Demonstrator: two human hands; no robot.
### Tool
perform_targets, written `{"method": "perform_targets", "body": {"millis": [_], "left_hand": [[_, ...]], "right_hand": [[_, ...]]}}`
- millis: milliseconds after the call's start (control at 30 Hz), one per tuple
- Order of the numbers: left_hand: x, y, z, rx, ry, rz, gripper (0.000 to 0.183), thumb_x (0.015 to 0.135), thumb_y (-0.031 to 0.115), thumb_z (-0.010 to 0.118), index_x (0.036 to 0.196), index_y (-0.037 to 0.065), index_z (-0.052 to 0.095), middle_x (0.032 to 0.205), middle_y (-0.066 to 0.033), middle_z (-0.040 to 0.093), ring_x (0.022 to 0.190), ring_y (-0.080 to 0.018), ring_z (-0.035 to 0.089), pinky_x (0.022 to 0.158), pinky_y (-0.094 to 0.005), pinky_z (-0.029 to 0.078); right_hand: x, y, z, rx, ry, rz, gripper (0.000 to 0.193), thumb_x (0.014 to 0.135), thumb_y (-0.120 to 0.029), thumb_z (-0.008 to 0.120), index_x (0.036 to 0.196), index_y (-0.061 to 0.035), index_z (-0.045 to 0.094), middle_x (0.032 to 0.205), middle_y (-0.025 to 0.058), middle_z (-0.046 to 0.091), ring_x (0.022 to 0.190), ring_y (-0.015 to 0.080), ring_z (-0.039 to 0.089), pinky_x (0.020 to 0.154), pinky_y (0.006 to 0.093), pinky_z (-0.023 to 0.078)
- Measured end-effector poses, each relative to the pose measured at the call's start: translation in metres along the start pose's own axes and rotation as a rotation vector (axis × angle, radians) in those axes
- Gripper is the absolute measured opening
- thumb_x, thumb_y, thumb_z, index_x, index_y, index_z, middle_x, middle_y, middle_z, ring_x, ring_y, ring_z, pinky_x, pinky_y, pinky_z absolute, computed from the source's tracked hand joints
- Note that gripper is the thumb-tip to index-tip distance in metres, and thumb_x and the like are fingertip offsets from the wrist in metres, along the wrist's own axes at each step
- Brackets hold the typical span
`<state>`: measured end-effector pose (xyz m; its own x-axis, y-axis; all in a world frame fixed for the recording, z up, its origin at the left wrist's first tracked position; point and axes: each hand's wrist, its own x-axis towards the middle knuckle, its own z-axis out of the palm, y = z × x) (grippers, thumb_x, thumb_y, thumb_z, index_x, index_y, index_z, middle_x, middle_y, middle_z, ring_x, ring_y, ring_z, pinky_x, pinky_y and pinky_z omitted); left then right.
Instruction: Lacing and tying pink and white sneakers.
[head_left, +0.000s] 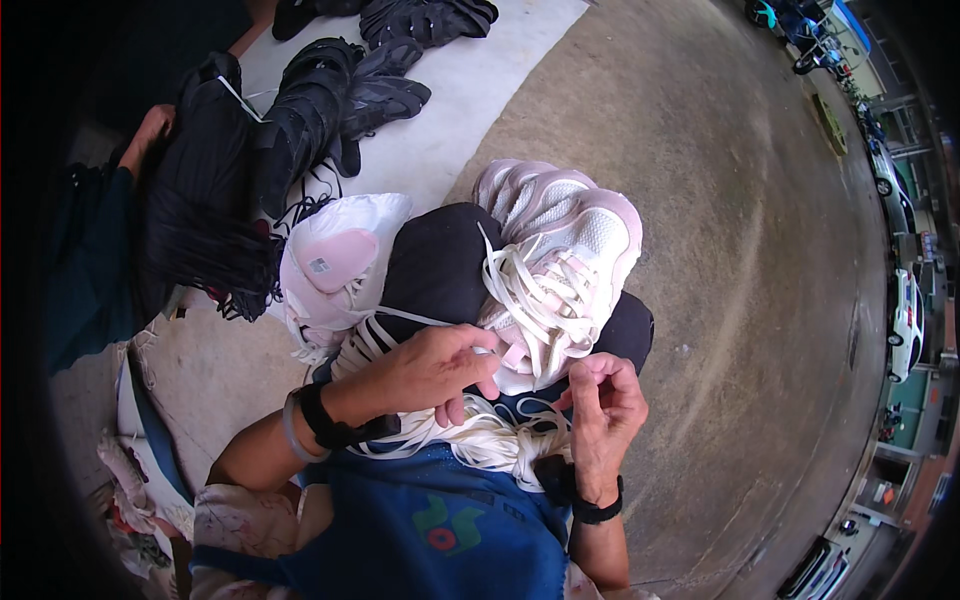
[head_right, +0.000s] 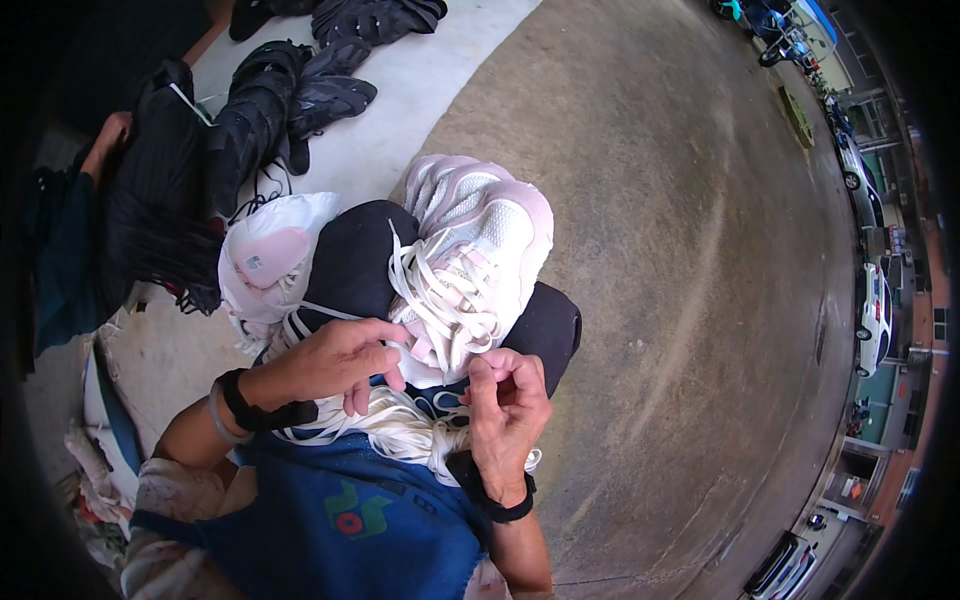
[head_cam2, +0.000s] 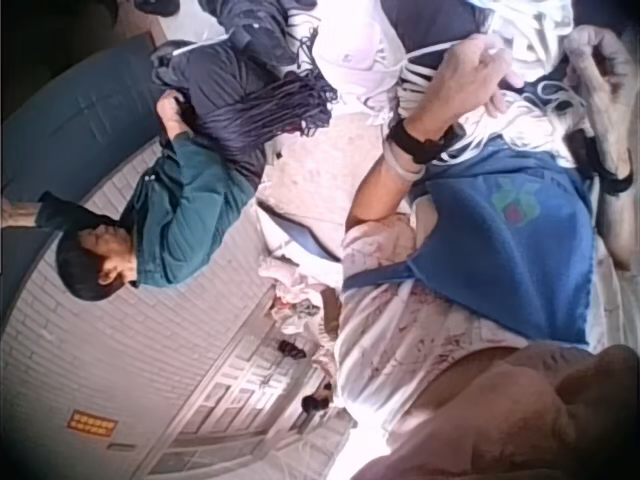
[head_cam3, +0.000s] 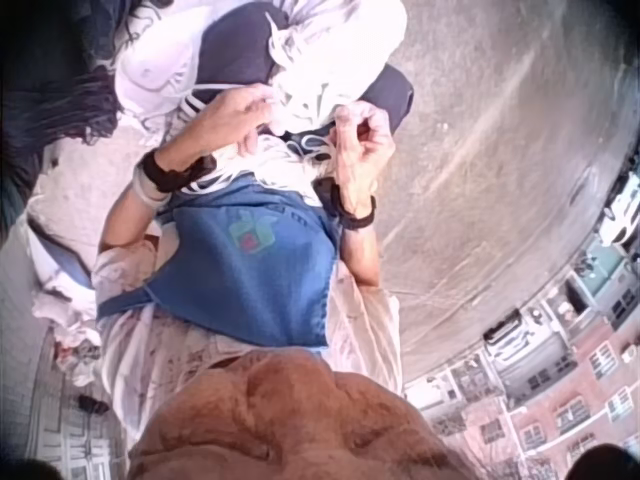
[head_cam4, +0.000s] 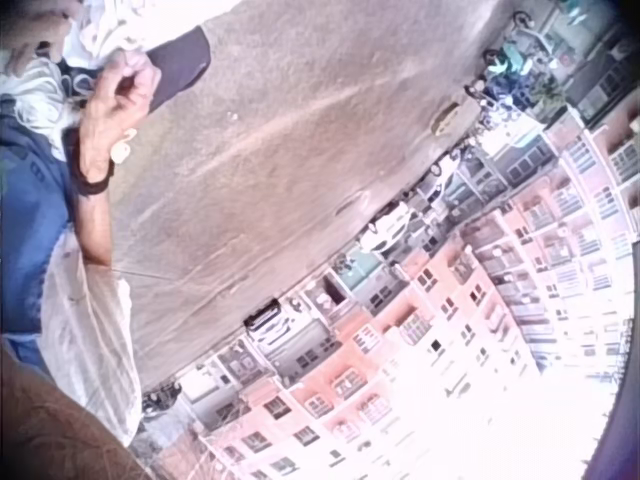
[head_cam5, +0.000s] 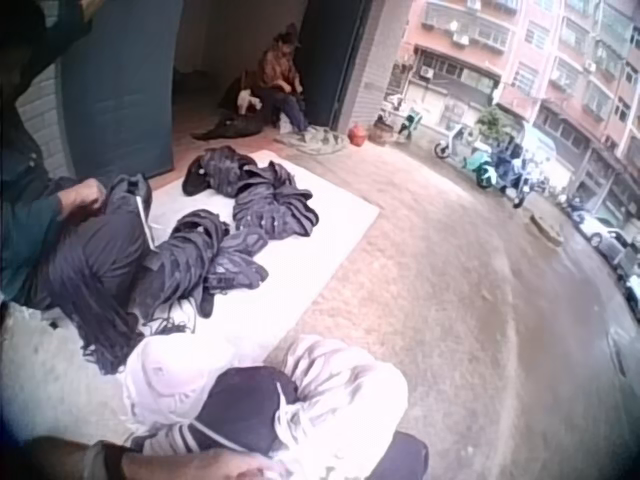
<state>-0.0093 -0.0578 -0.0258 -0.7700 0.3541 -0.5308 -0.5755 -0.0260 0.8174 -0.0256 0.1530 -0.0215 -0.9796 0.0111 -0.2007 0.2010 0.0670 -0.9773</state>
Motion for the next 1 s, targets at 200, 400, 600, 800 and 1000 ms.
{"method": "perform_targets", "body": {"millis": [200, 400, 600, 800, 1000], "left_hand": [[0.013, -0.018, 0.007, -0.529, -0.037, -0.087, 0.030, 0.099, 0.026, 0.051, 0.114, 0.000, 0.053, 0.084, -0.0114, 0.065, 0.043, -0.0109, 0.052, 0.039, -0.0238, 0.044], [0.018, -0.034, 0.015, -0.810, -0.038, -0.124, 0.020, 0.098, 0.030, 0.053, 0.103, 0.011, 0.056, 0.080, -0.0083, 0.063, 0.041, -0.0118, 0.051, 0.036, -0.0231, 0.038], [0.021, -0.029, 0.026, -0.940, -0.029, -0.080, 0.023, 0.096, 0.034, 0.058, 0.098, 0.011, 0.059, 0.073, -0.0049, 0.062, 0.041, -0.0085, 0.048, 0.036, -0.0209, 0.038], [0.026, -0.038, 0.028, -0.940, -0.047, -0.015, 0.023, 0.097, 0.033, 0.056, 0.092, 0.011, 0.060, 0.064, -0.0008, 0.057, 0.043, -0.0070, 0.047, 0.037, -0.0202, 0.037], [0.027, -0.043, 0.028, -0.876, -0.071, 0.027, 0.024, 0.099, 0.033, 0.052, 0.093, 0.011, 0.060, 0.063, 0.0002, 0.054, 0.044, -0.0075, 0.045, 0.039, -0.0216, 0.035]], "right_hand": [[-0.003, 0.001, -0.001, -0.071, 0.004, -0.111, 0.008, 0.090, -0.005, 0.064, 0.089, 0.0018, 0.061, 0.087, 0.0019, 0.050, 0.061, 0.0057, 0.053, 0.052, 0.0203, 0.048], [-0.002, 0.009, -0.006, -0.269, -0.026, -0.258, 0.011, 0.091, -0.009, 0.065, 0.089, 0.0009, 0.061, 0.085, 0.0026, 0.056, 0.062, 0.0053, 0.055, 0.053, 0.0200, 0.048], [-0.006, -0.004, 0.003, -0.422, 0.007, -0.407, 0.008, 0.089, -0.006, 0.066, 0.088, 0.0014, 0.063, 0.082, 0.0021, 0.055, 0.062, 0.0059, 0.054, 0.054, 0.0203, 0.047], [-0.011, -0.026, 0.022, -0.638, -0.133, -0.475, 0.023, 0.079, 0.002, 0.070, 0.102, -0.0003, 0.067, 0.073, 0.0090, 0.057, 0.060, 0.0155, 0.056, 0.054, 0.0279, 0.046], [-0.007, -0.041, 0.031, -0.645, -0.215, -0.484, 0.020, 0.081, 0.001, 0.067, 0.101, -0.0002, 0.067, 0.072, 0.0114, 0.058, 0.058, 0.0211, 0.057, 0.055, 0.0302, 0.047]]}}
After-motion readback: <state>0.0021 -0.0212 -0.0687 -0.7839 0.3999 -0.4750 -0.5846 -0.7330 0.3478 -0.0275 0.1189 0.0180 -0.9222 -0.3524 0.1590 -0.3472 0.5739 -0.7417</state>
